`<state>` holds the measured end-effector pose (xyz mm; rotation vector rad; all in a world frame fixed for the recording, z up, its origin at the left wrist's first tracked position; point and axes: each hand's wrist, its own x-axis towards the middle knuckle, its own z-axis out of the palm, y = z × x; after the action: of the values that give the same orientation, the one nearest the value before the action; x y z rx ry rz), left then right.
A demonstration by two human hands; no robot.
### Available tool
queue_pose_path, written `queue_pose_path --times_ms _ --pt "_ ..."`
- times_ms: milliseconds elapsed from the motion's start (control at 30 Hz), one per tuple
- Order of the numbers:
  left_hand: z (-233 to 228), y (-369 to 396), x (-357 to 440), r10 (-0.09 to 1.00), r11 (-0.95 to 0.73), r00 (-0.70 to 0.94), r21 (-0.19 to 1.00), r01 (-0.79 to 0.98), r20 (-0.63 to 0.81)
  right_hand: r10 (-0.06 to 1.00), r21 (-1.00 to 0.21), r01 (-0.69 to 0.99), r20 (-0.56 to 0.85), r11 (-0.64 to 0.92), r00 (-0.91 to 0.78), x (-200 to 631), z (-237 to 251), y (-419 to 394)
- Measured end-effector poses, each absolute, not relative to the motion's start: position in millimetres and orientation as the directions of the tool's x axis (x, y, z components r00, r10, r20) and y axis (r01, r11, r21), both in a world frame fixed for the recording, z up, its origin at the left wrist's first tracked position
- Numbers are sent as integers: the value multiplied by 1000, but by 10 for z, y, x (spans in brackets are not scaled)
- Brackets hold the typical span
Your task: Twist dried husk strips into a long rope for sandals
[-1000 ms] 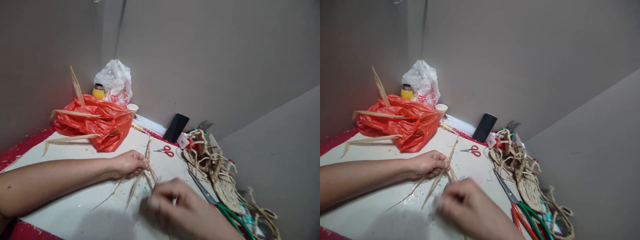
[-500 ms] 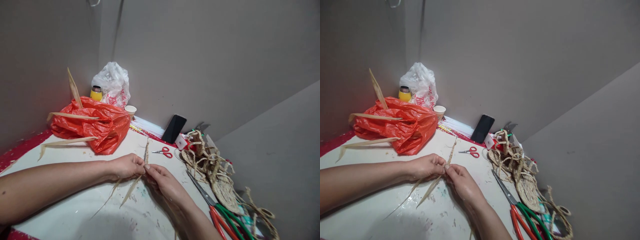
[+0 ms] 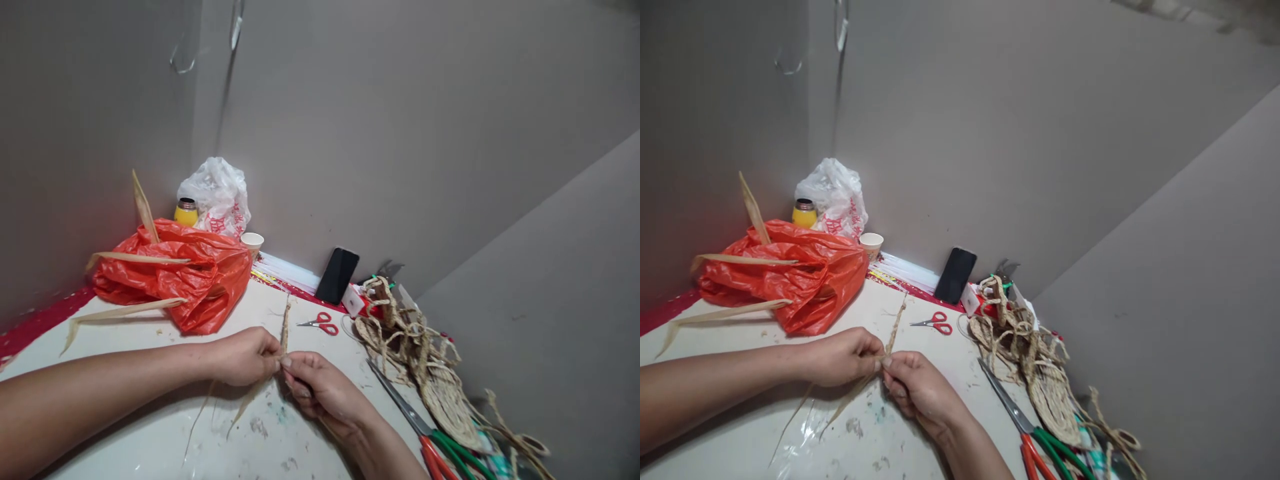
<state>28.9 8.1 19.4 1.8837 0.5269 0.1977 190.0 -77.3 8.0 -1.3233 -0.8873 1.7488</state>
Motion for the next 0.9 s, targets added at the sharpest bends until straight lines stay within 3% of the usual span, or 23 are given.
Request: queue_pose_path --times_ms 67,200,333,467,600,733,800,900 --pt "228 56 272 430 -212 881 926 311 -197 888 -875 -155 -443 -458 -124 1857 69 -781" --pt "211 -66 280 371 97 850 925 367 -375 898 -877 -194 -437 -439 -53 1755 46 -811" --pt "118 -229 315 420 194 839 938 289 -345 894 -842 -317 -445 -437 -50 1687 67 -835" --pt "65 -322 327 469 169 820 944 282 -329 877 -801 -372 -471 -469 -93 1650 110 -845" --pt "36 -359 327 516 124 798 949 291 -312 893 -833 -334 -445 -442 -71 1614 121 -862" --pt "129 -321 298 476 87 810 935 345 -343 890 -835 -321 -450 -448 -71 1635 115 -869" --pt "223 -242 268 513 -69 798 912 404 -315 888 -824 -343 -454 -451 -79 1667 115 -862" --pt "302 -89 240 716 -355 693 814 460 -80 886 -818 -350 -453 -456 -96 1710 118 -847"
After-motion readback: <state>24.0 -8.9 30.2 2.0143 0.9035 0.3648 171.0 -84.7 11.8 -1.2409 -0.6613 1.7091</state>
